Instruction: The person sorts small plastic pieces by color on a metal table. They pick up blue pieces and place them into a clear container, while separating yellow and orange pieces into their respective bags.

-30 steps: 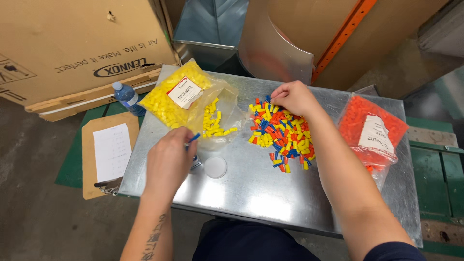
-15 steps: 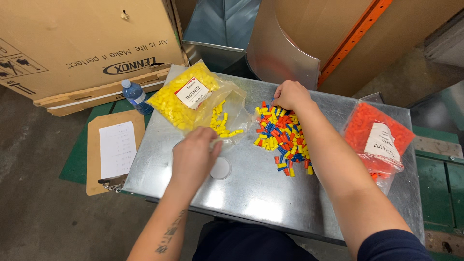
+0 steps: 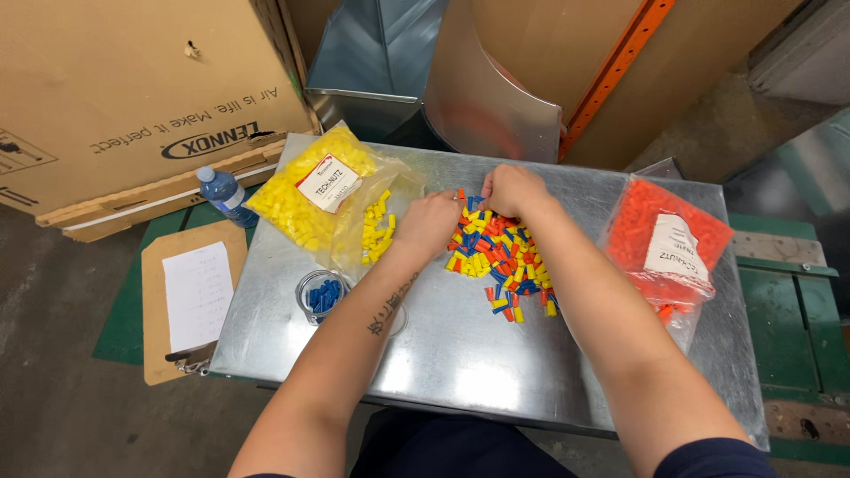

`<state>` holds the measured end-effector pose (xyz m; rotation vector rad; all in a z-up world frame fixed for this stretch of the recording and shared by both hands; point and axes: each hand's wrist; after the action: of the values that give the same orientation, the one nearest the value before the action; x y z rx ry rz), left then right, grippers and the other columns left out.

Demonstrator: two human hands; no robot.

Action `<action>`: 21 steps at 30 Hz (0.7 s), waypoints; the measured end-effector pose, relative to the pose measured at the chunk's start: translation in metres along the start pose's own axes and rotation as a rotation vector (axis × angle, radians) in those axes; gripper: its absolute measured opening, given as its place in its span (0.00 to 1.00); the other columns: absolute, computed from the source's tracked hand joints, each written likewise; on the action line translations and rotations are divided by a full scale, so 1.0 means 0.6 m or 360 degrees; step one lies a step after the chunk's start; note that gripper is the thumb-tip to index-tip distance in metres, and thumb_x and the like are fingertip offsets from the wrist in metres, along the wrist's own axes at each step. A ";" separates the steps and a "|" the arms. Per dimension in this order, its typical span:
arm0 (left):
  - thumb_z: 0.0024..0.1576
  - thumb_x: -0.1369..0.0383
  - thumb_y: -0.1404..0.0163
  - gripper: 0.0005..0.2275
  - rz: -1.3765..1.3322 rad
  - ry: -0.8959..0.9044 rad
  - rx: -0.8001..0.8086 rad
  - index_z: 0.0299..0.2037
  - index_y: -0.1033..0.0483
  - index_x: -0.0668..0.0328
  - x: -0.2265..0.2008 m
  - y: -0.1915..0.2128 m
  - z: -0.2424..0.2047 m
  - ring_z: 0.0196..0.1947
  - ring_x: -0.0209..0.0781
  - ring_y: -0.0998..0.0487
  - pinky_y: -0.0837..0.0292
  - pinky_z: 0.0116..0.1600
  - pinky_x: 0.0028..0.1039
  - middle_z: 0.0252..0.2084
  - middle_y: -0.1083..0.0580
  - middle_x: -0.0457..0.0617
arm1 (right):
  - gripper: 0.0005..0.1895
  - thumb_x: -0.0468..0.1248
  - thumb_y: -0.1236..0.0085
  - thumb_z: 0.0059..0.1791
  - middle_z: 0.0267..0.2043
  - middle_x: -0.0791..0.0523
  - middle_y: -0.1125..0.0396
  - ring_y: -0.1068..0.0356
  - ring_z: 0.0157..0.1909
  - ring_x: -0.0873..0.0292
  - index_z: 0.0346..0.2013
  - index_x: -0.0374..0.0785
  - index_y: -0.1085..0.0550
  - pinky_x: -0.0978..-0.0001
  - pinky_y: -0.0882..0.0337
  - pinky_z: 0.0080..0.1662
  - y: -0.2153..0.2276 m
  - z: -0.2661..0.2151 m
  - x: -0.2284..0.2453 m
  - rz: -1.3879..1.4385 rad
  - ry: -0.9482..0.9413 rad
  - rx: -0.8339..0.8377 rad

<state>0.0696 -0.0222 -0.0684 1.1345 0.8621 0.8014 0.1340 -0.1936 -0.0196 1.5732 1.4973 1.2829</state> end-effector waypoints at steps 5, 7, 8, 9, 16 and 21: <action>0.53 0.74 0.47 0.08 -0.0055 -0.0037 0.0188 0.39 0.15 0.58 0.013 -0.014 0.021 0.43 0.56 0.16 0.17 0.47 0.45 0.40 0.22 0.53 | 0.09 0.43 0.32 0.45 0.41 0.52 0.21 0.23 0.55 0.43 0.37 0.45 0.16 0.48 0.25 0.55 0.001 -0.010 -0.005 0.0059 0.0116 -0.0038; 0.52 0.74 0.46 0.08 -0.0069 -0.0017 0.0218 0.39 0.15 0.59 0.015 -0.020 0.028 0.43 0.57 0.16 0.17 0.47 0.46 0.40 0.22 0.54 | 0.10 0.42 0.33 0.45 0.41 0.51 0.21 0.24 0.55 0.42 0.38 0.43 0.16 0.48 0.25 0.55 0.003 -0.012 -0.006 0.0079 0.0146 -0.0040; 0.52 0.74 0.47 0.08 -0.0067 0.0002 0.0268 0.38 0.15 0.61 0.015 -0.023 0.031 0.43 0.59 0.16 0.18 0.48 0.47 0.40 0.22 0.55 | 0.10 0.42 0.33 0.46 0.40 0.52 0.21 0.23 0.55 0.43 0.38 0.42 0.16 0.48 0.25 0.54 0.003 -0.011 -0.007 0.0086 0.0151 -0.0042; 0.52 0.75 0.48 0.09 -0.0067 0.0024 0.0319 0.38 0.15 0.62 0.014 -0.027 0.032 0.44 0.60 0.16 0.18 0.48 0.49 0.40 0.21 0.56 | 0.10 0.42 0.33 0.46 0.40 0.52 0.21 0.23 0.54 0.43 0.38 0.41 0.16 0.48 0.25 0.54 0.002 -0.011 -0.009 0.0090 0.0156 -0.0041; 0.52 0.74 0.46 0.10 -0.0106 0.0090 0.0486 0.41 0.15 0.65 0.001 -0.002 0.039 0.46 0.61 0.16 0.18 0.50 0.48 0.42 0.20 0.59 | 0.09 0.40 0.32 0.45 0.39 0.51 0.21 0.23 0.53 0.41 0.37 0.40 0.16 0.48 0.25 0.53 0.015 -0.021 0.005 0.0198 0.0155 -0.0139; 0.52 0.73 0.45 0.09 -0.0151 0.0153 0.0556 0.39 0.15 0.66 0.004 -0.031 0.046 0.45 0.63 0.15 0.18 0.49 0.51 0.41 0.19 0.59 | 0.08 0.42 0.32 0.45 0.40 0.53 0.21 0.23 0.54 0.44 0.36 0.44 0.16 0.51 0.25 0.53 -0.014 0.006 0.002 0.0296 0.0076 -0.0248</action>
<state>0.0973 -0.0357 -0.0814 1.3563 1.1594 0.6457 0.1340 -0.1902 -0.0285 1.6186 1.2688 1.5128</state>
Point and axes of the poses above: each hand's wrist, its own z-axis towards the middle knuckle, its own y-axis out of the back of the hand, x = y × z
